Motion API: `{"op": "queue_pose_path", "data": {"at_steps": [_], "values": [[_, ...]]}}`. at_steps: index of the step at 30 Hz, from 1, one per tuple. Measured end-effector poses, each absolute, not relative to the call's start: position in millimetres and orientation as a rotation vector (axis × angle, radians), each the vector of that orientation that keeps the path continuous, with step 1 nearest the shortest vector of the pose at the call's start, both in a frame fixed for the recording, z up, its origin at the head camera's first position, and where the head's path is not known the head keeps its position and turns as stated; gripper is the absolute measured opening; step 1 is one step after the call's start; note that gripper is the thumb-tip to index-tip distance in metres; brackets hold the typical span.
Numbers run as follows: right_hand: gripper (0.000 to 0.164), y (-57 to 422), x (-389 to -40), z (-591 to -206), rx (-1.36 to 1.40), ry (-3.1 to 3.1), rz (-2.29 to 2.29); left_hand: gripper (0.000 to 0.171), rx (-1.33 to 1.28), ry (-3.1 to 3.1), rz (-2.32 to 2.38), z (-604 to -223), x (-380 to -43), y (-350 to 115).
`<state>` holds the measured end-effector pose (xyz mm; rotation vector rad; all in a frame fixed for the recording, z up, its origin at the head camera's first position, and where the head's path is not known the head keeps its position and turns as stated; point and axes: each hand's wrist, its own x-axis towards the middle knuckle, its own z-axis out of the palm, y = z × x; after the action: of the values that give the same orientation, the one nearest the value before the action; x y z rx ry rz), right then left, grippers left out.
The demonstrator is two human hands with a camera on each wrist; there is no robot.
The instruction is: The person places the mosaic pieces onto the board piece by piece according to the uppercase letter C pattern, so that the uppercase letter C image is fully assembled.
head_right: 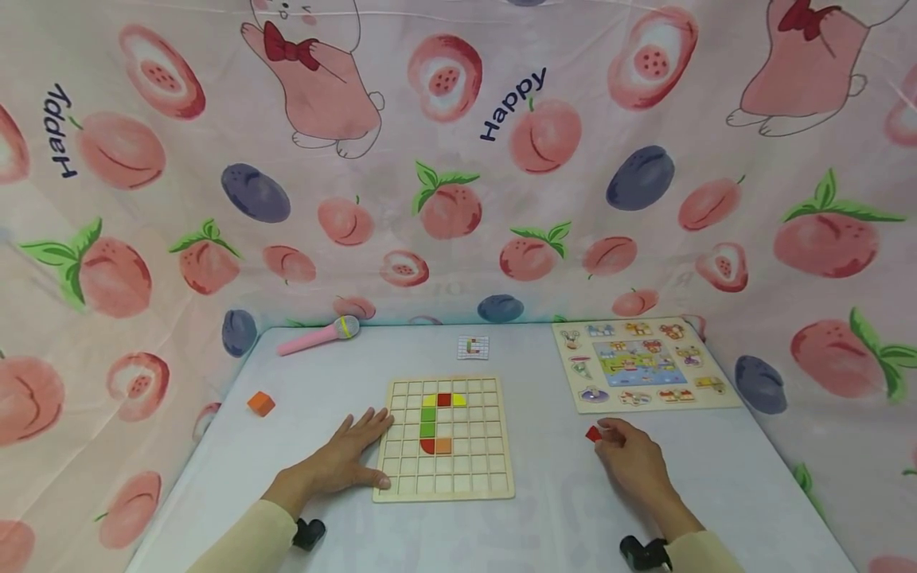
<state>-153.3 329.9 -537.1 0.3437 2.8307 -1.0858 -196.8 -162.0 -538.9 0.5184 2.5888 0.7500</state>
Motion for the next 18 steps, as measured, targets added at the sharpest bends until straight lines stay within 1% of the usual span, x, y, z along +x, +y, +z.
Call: {"op": "queue_pose_path", "data": {"at_steps": [7, 11, 18], "values": [[0.043, 320.0, -151.6, -539.8, 0.223, 2.798, -1.140, 0.114, 0.500, 2.597, 0.746, -538.3, -195.9, -162.0], [0.042, 320.9, -154.6, -539.7, 0.275, 2.840, -1.122, 0.114, 0.506, 2.592, 0.749, -538.7, -196.3, -161.9], [0.047, 315.4, -164.4, -539.7, 0.345, 2.841, -1.040, 0.114, 0.512, 2.600, 0.734, -540.4, -197.4, -161.8]]}}
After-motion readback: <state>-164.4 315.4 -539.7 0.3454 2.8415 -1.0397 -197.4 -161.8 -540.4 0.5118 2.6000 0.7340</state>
